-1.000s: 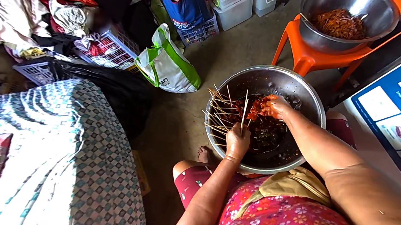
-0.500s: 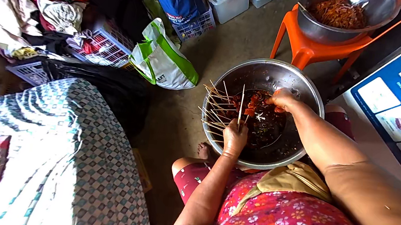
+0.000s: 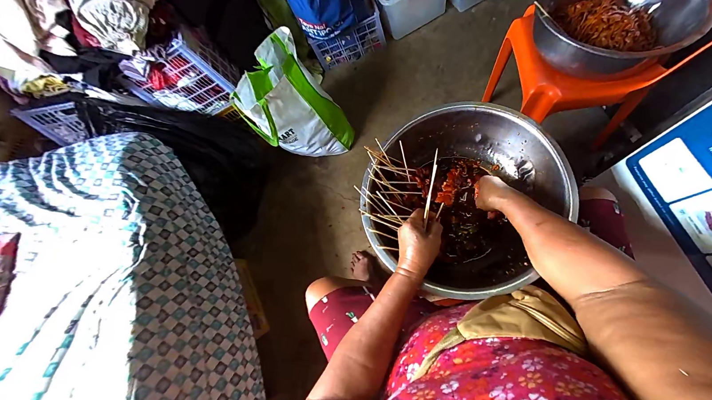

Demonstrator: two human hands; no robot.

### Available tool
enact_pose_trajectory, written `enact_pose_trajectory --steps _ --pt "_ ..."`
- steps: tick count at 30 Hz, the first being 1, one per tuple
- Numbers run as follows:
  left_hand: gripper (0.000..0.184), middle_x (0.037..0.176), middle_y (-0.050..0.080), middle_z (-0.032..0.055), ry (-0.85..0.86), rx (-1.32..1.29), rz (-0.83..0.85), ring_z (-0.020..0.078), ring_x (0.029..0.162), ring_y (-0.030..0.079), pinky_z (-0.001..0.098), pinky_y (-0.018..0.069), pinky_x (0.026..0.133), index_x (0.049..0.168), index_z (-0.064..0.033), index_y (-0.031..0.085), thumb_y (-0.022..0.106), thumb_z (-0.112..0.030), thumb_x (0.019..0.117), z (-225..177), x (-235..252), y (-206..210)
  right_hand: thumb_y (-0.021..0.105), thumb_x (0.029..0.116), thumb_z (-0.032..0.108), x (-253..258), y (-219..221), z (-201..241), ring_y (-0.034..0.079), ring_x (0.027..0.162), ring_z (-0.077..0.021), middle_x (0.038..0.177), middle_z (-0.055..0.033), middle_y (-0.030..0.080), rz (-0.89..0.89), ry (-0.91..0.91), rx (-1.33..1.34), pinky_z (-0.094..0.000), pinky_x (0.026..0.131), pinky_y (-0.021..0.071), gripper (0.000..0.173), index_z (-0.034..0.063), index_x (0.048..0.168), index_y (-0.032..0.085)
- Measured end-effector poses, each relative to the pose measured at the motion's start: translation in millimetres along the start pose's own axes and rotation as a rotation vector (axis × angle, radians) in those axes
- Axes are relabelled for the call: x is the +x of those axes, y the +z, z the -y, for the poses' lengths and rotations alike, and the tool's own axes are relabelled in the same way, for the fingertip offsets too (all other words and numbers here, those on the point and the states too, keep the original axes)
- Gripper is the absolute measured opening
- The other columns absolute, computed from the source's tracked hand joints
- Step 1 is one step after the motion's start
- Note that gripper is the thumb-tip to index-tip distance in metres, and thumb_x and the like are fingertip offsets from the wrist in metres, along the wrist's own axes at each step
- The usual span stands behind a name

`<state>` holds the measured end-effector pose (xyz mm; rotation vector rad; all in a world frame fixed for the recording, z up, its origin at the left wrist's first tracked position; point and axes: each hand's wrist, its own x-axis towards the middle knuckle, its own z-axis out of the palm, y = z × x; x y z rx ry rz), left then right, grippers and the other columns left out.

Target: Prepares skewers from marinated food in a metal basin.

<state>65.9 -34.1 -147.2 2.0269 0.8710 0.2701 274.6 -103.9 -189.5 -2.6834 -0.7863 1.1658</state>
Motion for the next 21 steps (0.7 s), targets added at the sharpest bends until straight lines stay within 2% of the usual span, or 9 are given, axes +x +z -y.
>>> enact_pose_trajectory --steps 4,7,10,12,14,15,17,19,21 --pt "0.014 0.078 0.067 0.0080 -0.002 0.005 -0.003 0.0169 0.072 0.064 0.0389 0.0536 0.073 0.103 -0.0015 0.070 0.064 -0.010 0.0947 -0.8 -0.7 -0.7 0.074 0.0883 0.006 -4.2 -8.5 2.0 0.066 0.110 -0.0432 0.115 -0.0312 0.065 -0.070 0.052 0.056 -0.0604 0.092 0.0534 0.027 -0.0132 0.105 0.065" --pt "0.014 0.077 0.066 0.0077 -0.004 0.011 0.000 0.0167 0.070 0.064 0.0389 0.0534 0.071 0.103 -0.0018 0.071 0.063 -0.010 0.0947 -1.5 -0.2 -0.5 0.075 0.0859 0.004 -8.7 -7.9 5.7 0.066 0.112 -0.0424 0.118 -0.0311 0.064 -0.022 0.089 0.009 -0.0584 0.093 0.0541 0.030 -0.0138 0.107 0.064" --pt "0.015 0.079 0.067 0.0083 0.012 0.009 -0.005 0.0173 0.073 0.065 0.0394 0.0542 0.074 0.103 -0.0007 0.071 0.063 -0.011 0.0950 0.1 1.1 0.8 0.071 0.0890 0.003 -5.7 -3.2 7.0 0.065 0.114 -0.0429 0.119 -0.0306 0.065 0.013 0.064 -0.021 -0.0603 0.094 0.0526 0.024 -0.0127 0.106 0.066" --pt "0.016 0.079 0.067 0.0076 0.014 -0.011 -0.022 0.0158 0.073 0.064 0.0378 0.0535 0.074 0.104 -0.0006 0.071 0.062 -0.011 0.0950 2.1 1.1 1.1 0.068 0.0917 0.005 -0.6 -3.1 4.8 0.067 0.110 -0.0427 0.116 -0.0303 0.066 -0.011 0.058 0.032 -0.0602 0.092 0.0534 0.022 -0.0116 0.105 0.066" --pt "0.016 0.076 0.066 0.0052 0.032 -0.048 -0.050 0.0129 0.070 0.062 0.0351 0.0523 0.070 0.102 -0.0009 0.071 0.062 -0.011 0.0942 4.2 1.7 2.0 0.066 0.0947 0.008 7.9 -5.4 -1.6 0.069 0.099 -0.0392 0.112 -0.0282 0.067 -0.101 0.053 0.264 -0.0572 0.087 0.0554 0.023 -0.0093 0.110 0.067" --pt "0.015 0.077 0.066 0.0047 0.047 -0.077 -0.053 0.0115 0.070 0.062 0.0340 0.0526 0.070 0.102 -0.0009 0.071 0.062 -0.010 0.0944 4.7 1.7 1.9 0.065 0.0957 0.008 12.0 -6.8 -5.1 0.069 0.086 -0.0332 0.106 -0.0242 0.067 -0.146 0.045 0.475 -0.0509 0.079 0.0574 0.024 -0.0068 0.114 0.066" --pt "0.015 0.077 0.066 0.0031 0.070 -0.129 -0.057 0.0084 0.069 0.061 0.0307 0.0520 0.069 0.102 -0.0011 0.071 0.062 -0.009 0.0938 4.9 0.8 1.5 0.056 0.1003 0.005 3.5 -14.7 -2.5 0.060 0.072 -0.0205 0.097 -0.0140 0.062 -0.108 0.023 0.980 -0.0375 0.068 0.0554 0.025 -0.0026 0.124 0.060" --pt "0.015 0.077 0.066 0.0026 0.075 -0.159 -0.061 0.0073 0.069 0.061 0.0296 0.0516 0.068 0.102 -0.0008 0.071 0.062 -0.009 0.0931 4.9 0.3 1.5 0.046 0.1006 0.001 -2.2 -21.4 -3.6 0.057 0.075 -0.0168 0.096 -0.0085 0.056 0.028 -0.059 1.359 -0.0349 0.073 0.0547 0.027 0.0002 0.126 0.054" --pt "0.016 0.077 0.066 0.0023 0.078 -0.168 -0.064 0.0069 0.068 0.061 0.0291 0.0513 0.068 0.102 -0.0004 0.071 0.062 -0.009 0.0925 4.7 -0.2 1.9 0.038 0.0956 -0.006 -6.9 -26.1 -6.3 0.059 0.084 -0.0166 0.100 -0.0075 0.055 0.110 -0.173 1.507 -0.0353 0.083 0.0547 0.031 -0.0002 0.122 0.052"
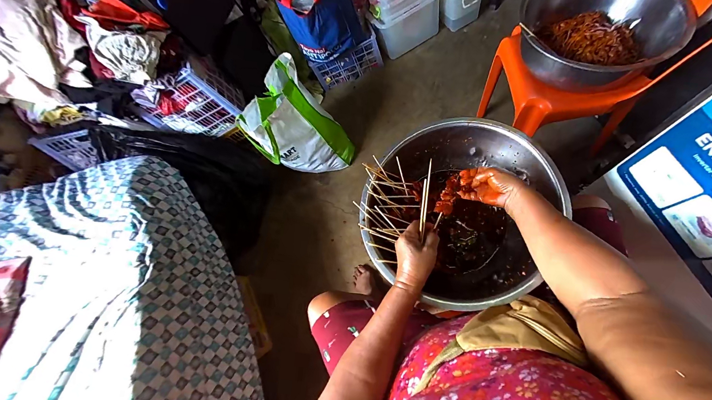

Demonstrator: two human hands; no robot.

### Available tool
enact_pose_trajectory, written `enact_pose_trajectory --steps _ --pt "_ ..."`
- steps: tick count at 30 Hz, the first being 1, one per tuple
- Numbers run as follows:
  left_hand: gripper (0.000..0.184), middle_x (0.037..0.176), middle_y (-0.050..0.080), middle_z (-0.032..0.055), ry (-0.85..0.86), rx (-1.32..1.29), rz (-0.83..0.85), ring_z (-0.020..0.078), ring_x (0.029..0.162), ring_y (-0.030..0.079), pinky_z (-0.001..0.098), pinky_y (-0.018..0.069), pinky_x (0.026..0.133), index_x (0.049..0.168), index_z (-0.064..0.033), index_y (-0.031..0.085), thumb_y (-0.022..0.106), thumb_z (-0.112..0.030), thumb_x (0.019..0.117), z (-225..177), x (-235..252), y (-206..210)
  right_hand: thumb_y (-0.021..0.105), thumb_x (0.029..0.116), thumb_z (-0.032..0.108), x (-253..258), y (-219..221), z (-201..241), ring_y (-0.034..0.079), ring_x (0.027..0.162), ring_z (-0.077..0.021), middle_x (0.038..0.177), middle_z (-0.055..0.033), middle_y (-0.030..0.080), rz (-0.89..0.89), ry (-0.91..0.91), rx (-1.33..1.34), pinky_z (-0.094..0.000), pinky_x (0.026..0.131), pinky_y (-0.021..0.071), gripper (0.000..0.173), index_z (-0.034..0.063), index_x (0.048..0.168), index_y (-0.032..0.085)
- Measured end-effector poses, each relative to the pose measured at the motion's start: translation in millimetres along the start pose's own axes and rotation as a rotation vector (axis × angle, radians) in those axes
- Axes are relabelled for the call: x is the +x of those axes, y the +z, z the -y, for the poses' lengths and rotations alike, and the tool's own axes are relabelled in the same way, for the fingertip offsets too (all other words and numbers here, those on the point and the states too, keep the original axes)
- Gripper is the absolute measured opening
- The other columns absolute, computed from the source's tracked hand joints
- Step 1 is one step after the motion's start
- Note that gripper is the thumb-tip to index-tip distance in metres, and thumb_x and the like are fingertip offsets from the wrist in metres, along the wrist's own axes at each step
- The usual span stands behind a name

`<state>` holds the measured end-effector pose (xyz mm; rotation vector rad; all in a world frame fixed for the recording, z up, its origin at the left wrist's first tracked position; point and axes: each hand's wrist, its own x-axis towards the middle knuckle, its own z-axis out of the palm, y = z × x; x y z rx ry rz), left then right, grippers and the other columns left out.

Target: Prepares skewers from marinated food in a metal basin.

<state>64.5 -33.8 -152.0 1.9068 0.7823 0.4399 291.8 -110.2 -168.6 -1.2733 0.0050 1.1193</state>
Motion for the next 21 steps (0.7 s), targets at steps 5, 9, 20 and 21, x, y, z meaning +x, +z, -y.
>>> enact_pose_trajectory --steps 5,9,20,21 --pt "0.014 0.076 0.066 0.0018 0.004 -0.013 -0.006 0.0063 0.068 0.060 0.0281 0.0510 0.067 0.100 -0.0005 0.071 0.062 -0.009 0.0926 0.5 -0.1 0.2 0.040 0.0881 -0.018 0.3 -1.9 -2.0 0.062 0.087 -0.0152 0.106 -0.0099 0.058 0.027 -0.077 0.057 -0.0314 0.084 0.0563 0.036 -0.0030 0.118 0.053" --pt "0.015 0.076 0.066 0.0016 0.006 -0.012 -0.006 0.0062 0.066 0.060 0.0282 0.0510 0.065 0.100 -0.0007 0.071 0.062 -0.009 0.0924 1.4 0.8 0.4 0.048 0.1029 -0.001 2.9 2.9 -2.6 0.063 0.079 -0.0152 0.094 -0.0065 0.060 -0.020 -0.054 0.128 -0.0315 0.079 0.0580 0.015 0.0016 0.117 0.053" --pt "0.015 0.078 0.067 0.0034 -0.016 0.090 0.048 0.0094 0.070 0.063 0.0317 0.0526 0.070 0.100 -0.0019 0.072 0.063 -0.011 0.0937 -0.7 1.1 0.2 0.037 0.1104 0.031 -0.6 7.3 1.2 0.064 0.076 -0.0183 0.091 -0.0055 0.064 -0.037 0.004 0.063 -0.0372 0.072 0.0567 0.029 0.0088 0.109 0.055" --pt "0.014 0.078 0.067 0.0032 -0.011 0.088 0.048 0.0093 0.070 0.062 0.0316 0.0524 0.070 0.100 -0.0020 0.071 0.063 -0.011 0.0937 -0.6 1.0 0.4 0.038 0.1105 0.031 -1.1 8.2 1.1 0.063 0.076 -0.0175 0.091 -0.0052 0.063 -0.040 0.003 0.059 -0.0361 0.071 0.0560 0.028 0.0088 0.109 0.055"
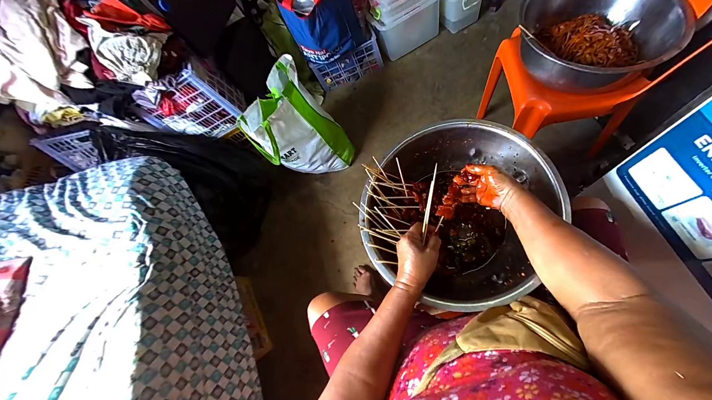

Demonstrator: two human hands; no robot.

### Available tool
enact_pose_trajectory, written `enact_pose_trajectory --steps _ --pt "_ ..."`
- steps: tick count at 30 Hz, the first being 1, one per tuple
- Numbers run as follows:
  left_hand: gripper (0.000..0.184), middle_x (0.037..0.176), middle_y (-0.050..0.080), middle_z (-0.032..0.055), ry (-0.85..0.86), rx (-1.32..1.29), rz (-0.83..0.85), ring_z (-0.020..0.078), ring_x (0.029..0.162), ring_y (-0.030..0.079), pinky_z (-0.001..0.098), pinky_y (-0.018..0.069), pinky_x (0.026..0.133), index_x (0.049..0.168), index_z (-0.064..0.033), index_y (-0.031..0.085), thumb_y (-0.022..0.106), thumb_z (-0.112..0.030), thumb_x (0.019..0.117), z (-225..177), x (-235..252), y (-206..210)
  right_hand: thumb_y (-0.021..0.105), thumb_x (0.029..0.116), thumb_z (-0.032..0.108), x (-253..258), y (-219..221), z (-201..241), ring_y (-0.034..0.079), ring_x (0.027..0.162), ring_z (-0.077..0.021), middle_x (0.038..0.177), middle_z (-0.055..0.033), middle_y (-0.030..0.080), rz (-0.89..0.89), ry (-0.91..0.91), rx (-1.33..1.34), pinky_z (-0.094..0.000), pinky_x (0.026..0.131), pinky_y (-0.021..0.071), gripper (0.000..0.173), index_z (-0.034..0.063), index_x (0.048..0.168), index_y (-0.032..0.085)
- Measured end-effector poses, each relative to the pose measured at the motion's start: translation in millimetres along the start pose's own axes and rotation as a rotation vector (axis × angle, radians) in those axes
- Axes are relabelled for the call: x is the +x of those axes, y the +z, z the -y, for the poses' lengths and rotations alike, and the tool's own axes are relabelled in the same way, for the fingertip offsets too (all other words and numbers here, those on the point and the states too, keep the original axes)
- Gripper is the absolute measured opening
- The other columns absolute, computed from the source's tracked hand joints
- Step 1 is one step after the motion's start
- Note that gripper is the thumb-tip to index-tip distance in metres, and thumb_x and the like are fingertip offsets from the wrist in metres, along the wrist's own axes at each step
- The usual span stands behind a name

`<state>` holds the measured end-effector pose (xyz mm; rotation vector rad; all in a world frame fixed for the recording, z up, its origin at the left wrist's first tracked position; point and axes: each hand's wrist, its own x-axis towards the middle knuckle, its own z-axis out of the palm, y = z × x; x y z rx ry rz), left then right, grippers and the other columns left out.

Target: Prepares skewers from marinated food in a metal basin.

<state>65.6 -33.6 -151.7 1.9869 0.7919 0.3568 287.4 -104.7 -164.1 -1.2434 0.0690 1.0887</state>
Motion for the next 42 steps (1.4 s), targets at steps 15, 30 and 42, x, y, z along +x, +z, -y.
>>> enact_pose_trajectory --steps 15,30,42 --pt "0.017 0.081 0.068 0.0069 -0.023 0.097 0.030 0.0140 0.074 0.064 0.0357 0.0530 0.074 0.105 -0.0007 0.071 0.062 -0.011 0.0946 -7.1 -1.9 -0.4 0.044 0.1077 0.010 -2.6 1.6 -4.9 0.064 0.079 -0.0182 0.099 -0.0090 0.063 0.030 -0.116 -0.096 -0.0361 0.072 0.0573 0.019 0.0036 0.124 0.051" --pt "0.016 0.076 0.067 0.0042 0.062 0.045 -0.001 0.0102 0.068 0.062 0.0323 0.0524 0.069 0.101 -0.0014 0.072 0.062 -0.012 0.0939 -0.8 -1.1 1.9 0.049 0.1001 -0.006 1.6 3.0 -8.6 0.066 0.080 -0.0200 0.099 -0.0120 0.062 -0.093 -0.186 -0.047 -0.0384 0.077 0.0601 0.023 -0.0027 0.122 0.054" --pt "0.017 0.076 0.066 0.0041 0.036 0.044 0.010 0.0095 0.067 0.060 0.0314 0.0515 0.068 0.102 -0.0007 0.072 0.061 -0.011 0.0939 -1.8 -0.8 1.5 0.056 0.0933 -0.013 2.1 3.4 -9.9 0.068 0.082 -0.0194 0.101 -0.0108 0.064 -0.093 -0.281 -0.024 -0.0352 0.074 0.0610 0.030 -0.0020 0.121 0.054"
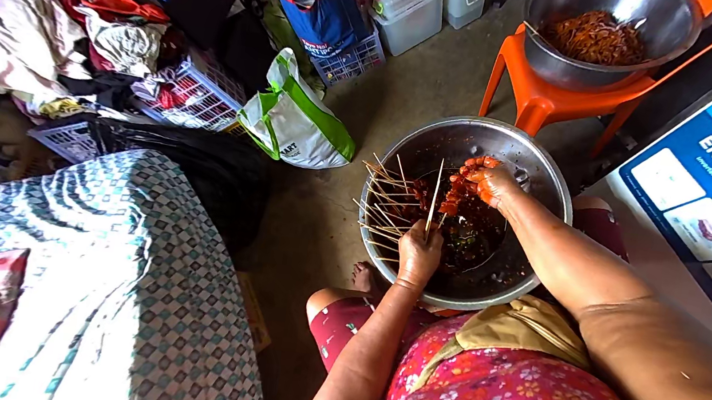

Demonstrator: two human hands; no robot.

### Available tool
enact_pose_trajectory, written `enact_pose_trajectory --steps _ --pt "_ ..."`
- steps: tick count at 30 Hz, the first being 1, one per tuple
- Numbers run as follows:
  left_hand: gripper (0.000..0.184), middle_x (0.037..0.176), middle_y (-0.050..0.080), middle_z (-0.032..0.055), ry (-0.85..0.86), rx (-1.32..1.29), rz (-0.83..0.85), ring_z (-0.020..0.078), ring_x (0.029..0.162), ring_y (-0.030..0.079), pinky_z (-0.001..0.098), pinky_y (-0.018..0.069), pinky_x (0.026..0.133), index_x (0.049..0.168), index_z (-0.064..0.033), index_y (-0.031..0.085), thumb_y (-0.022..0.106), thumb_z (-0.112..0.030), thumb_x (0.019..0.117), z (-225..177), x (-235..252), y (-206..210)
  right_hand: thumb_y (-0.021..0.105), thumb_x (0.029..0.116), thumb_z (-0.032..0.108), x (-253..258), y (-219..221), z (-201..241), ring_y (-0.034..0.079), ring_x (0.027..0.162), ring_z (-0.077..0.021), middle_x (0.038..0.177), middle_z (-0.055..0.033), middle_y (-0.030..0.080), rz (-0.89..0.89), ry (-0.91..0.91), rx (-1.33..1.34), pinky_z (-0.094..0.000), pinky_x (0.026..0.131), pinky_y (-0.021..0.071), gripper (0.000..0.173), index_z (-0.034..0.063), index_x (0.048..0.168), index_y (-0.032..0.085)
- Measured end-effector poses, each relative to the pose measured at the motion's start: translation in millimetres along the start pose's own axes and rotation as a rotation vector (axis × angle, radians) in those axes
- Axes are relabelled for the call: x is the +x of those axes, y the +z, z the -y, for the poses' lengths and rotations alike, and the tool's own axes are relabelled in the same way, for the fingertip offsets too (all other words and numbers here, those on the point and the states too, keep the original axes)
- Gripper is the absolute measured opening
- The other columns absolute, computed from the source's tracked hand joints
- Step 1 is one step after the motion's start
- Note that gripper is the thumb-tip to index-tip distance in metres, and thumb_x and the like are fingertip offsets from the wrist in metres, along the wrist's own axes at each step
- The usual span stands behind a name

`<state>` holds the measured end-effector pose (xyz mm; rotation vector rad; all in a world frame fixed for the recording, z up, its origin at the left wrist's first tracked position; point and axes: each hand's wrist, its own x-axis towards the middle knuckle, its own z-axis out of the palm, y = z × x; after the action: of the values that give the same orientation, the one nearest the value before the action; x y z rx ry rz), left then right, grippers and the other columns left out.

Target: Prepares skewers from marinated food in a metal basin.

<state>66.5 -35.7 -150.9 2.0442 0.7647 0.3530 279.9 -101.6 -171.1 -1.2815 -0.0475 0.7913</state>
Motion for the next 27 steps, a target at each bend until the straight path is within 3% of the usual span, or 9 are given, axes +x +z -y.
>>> enact_pose_trajectory --steps 4,9,12,17,27 --pt "0.018 0.078 0.067 0.0063 -0.032 0.031 0.026 0.0128 0.069 0.063 0.0346 0.0532 0.070 0.104 -0.0006 0.072 0.061 -0.012 0.0955 -1.5 0.5 -1.9 0.053 0.0953 -0.012 -4.0 2.7 0.7 0.069 0.087 -0.0210 0.104 -0.0116 0.063 0.075 0.014 0.003 -0.0392 0.081 0.0611 0.030 -0.0029 0.123 0.052" --pt "0.017 0.078 0.067 0.0063 -0.045 0.052 0.028 0.0134 0.070 0.062 0.0351 0.0527 0.071 0.103 -0.0009 0.071 0.060 -0.011 0.0954 -3.0 1.0 -2.5 0.050 0.1061 0.006 -5.4 5.0 2.2 0.067 0.079 -0.0186 0.095 -0.0089 0.064 0.095 0.070 0.024 -0.0377 0.078 0.0604 0.016 -0.0005 0.120 0.054" --pt "0.016 0.076 0.066 0.0043 -0.022 0.014 0.007 0.0110 0.067 0.060 0.0332 0.0516 0.069 0.101 -0.0016 0.072 0.061 -0.011 0.0952 -0.4 1.2 -1.3 0.046 0.1085 0.011 -7.2 6.1 3.9 0.067 0.079 -0.0193 0.094 -0.0087 0.063 0.067 0.110 0.052 -0.0373 0.077 0.0606 0.019 -0.0008 0.121 0.055" --pt "0.015 0.076 0.066 0.0037 -0.003 -0.044 -0.004 0.0090 0.068 0.061 0.0313 0.0517 0.069 0.101 -0.0012 0.072 0.062 -0.010 0.0954 1.9 1.3 -0.8 0.040 0.1103 0.014 -14.6 13.8 5.8 0.067 0.077 -0.0204 0.091 -0.0097 0.062 0.040 0.211 0.154 -0.0375 0.075 0.0606 0.021 0.0001 0.119 0.053" --pt "0.018 0.083 0.069 0.0111 -0.062 0.042 0.046 0.0190 0.078 0.066 0.0391 0.0542 0.078 0.107 0.0017 0.069 0.058 -0.009 0.0980 -4.3 0.3 -0.7 0.039 0.1088 0.009 -23.5 29.2 -11.7 0.067 0.073 -0.0221 0.090 -0.0115 0.063 -0.004 0.188 0.208 -0.0398 0.072 0.0610 0.019 -0.0004 0.116 0.054"
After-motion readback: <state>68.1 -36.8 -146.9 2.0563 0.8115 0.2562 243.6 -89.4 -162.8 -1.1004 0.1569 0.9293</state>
